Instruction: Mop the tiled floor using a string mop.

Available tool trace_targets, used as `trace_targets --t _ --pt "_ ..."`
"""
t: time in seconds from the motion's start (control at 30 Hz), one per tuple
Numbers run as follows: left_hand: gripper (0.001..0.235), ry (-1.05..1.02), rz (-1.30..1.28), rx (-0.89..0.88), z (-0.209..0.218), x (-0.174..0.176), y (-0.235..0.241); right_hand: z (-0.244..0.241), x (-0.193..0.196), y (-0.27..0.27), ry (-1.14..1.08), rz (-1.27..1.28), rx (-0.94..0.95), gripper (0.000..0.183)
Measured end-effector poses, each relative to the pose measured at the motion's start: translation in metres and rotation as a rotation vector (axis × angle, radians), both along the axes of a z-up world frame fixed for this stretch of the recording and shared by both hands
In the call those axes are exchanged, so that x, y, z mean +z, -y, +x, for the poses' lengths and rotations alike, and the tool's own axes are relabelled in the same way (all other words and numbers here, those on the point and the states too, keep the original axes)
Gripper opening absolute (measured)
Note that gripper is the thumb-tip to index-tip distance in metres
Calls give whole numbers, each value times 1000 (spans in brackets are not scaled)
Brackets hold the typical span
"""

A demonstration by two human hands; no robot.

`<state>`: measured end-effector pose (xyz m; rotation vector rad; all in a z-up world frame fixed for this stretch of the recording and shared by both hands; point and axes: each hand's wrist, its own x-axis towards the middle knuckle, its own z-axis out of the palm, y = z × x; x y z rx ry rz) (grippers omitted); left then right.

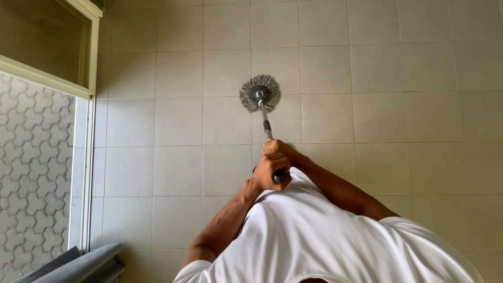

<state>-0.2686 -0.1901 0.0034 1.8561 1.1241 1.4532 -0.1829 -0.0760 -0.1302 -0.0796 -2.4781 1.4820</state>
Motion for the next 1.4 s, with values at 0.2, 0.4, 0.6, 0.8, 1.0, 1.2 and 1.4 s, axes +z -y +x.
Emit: trace_targets --t 0.2,0.4,0.6,0.8,1.0,1.2,1.4 --pt "16 85 235 14 -15 29 -8 -16 11 14 -69 -243 25 35" --pt "15 146 408 51 -23 5 -41 -29 8 -18 -97 -167 73 45" --pt "23 115 468 33 -42 -2 -114 -44 -29 -88 -3 -219 -40 36" --pt "20 49 486 60 -65 -57 -192 -75 -47 -171 -70 3 -105 47" --pt "27 -48 387 25 -97 -115 -264 -96 -36 -255 27 -120 -41 42" --pt "20 -93 362 68 -124 -130 -343 -129 -43 -342 48 -101 -32 38" --pt "21 -113 281 72 -148 -159 -410 -159 -57 -417 57 -105 -27 35"
